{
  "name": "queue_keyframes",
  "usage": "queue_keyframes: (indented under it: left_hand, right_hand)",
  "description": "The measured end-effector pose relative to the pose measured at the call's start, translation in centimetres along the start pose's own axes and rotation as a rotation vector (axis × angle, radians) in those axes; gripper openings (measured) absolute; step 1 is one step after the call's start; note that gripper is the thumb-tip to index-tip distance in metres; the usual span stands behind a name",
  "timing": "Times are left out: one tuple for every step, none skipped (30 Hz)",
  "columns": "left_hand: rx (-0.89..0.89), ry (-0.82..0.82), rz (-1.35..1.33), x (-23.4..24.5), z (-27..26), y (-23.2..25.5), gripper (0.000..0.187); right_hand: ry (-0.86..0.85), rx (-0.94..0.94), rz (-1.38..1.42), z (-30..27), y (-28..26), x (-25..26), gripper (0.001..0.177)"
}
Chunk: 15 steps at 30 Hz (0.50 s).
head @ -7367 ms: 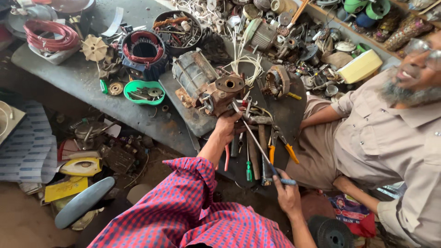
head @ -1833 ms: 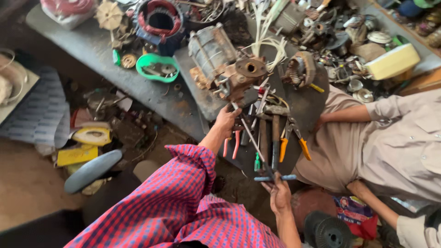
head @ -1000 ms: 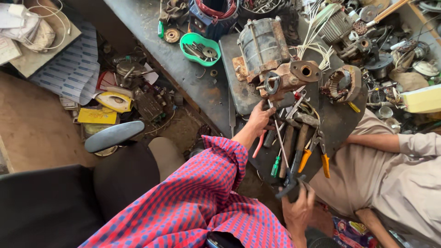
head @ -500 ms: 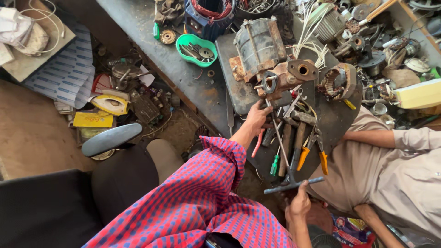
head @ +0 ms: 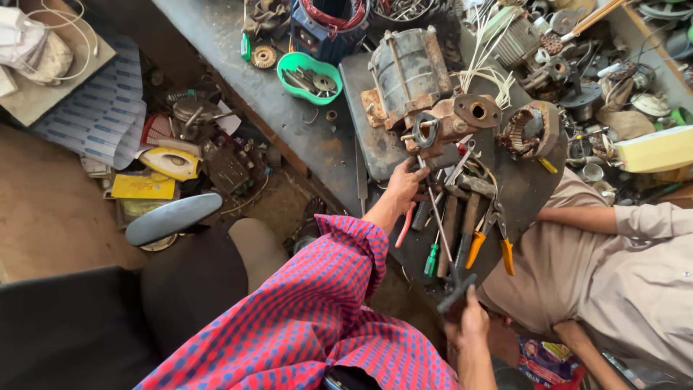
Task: The person retrieves a T-handle wrench from a cluttered shelf and uses it to loosen a bolt on a motor component clamped in a vise. The person rotates the wrench repeatedly to turn the bolt while another person sits nearby.
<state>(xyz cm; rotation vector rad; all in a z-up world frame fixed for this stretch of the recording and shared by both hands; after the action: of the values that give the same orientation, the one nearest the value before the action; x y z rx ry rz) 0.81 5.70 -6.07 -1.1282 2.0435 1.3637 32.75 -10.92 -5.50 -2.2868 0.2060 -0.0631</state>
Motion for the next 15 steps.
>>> queue_keyframes:
  left_hand:
    - [-0.001,-0.003,-0.012,0.1,-0.1,0.0,0.042]
    - [-0.001,-0.008,-0.023,0.1,-0.3,-0.1,0.042]
    - [0.004,-0.004,-0.029,0.2,-0.4,-0.3,0.042]
    - [0.005,-0.001,-0.032,0.2,-0.3,0.0,0.042]
    - [0.006,0.001,-0.035,0.3,-0.3,0.1,0.042]
    - [0.003,-0.003,-0.045,0.2,-0.4,-0.1,0.04]
    - [0.0,-0.007,-0.056,0.2,-0.5,-0.4,0.039]
    - [-0.01,-0.013,-0.062,0.2,-0.3,-0.2,0.037]
    - [-0.007,-0.019,-0.071,0.2,-0.1,-0.1,0.037]
    - [0.001,-0.023,-0.081,0.2,-0.2,-0.2,0.036]
    - [0.01,-0.028,-0.09,0.3,-0.1,-0.4,0.035]
    - [0.006,-0.033,-0.09,0.4,-0.1,-0.5,0.035]
    - [0.002,-0.039,-0.089,0.5,-0.1,-0.5,0.035]
    - [-0.003,-0.045,-0.09,0.6,0.0,-0.5,0.035]
    - [-0.001,-0.05,-0.096,0.7,0.0,-0.5,0.036]
  right_hand:
    - [0.118,0.149,-0.302,-1.7,-1.4,-0.4,0.043]
    - [0.235,0.301,-0.604,-3.7,-3.0,-1.0,0.045]
    - [0.226,0.501,-0.794,-6.0,-4.3,-2.2,0.051]
    - [0.209,0.707,-0.978,-8.2,-5.3,-3.8,0.057]
    - [0.188,0.914,-1.16,-10.0,-6.2,-5.5,0.064]
    - [0.178,0.947,-1.186,-10.9,-6.9,-6.4,0.062]
    - [0.167,0.979,-1.212,-11.7,-7.3,-7.0,0.061]
    - [0.157,1.017,-1.232,-12.1,-7.6,-7.6,0.059]
    - [0.156,1.032,-1.203,-12.0,-7.8,-7.7,0.058]
    - [0.157,1.042,-1.176,-11.7,-7.5,-7.5,0.056]
    - [0.158,1.051,-1.149,-11.1,-7.1,-7.0,0.055]
    - [0.152,1.028,-1.136,-10.3,-6.4,-6.2,0.052]
    - [0.16,1.001,-1.127,-9.1,-5.5,-5.3,0.05]
    - [0.166,0.947,-1.094,-7.7,-4.4,-4.3,0.05]
    - [0.182,0.816,-0.944,-5.6,-3.4,-3.2,0.051]
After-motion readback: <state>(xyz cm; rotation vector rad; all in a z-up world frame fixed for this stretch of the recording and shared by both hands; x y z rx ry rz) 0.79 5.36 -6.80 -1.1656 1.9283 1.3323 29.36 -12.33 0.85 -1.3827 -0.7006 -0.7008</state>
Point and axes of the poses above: each hand's wrist, its own z-axis towards the middle knuckle, its own x-axis out of the back of the hand, y = z × x, the point moved 4 cm from there along z, towards the middle knuckle, and after that the axes turned 3 degrees about -y, right-handed, at the moved point
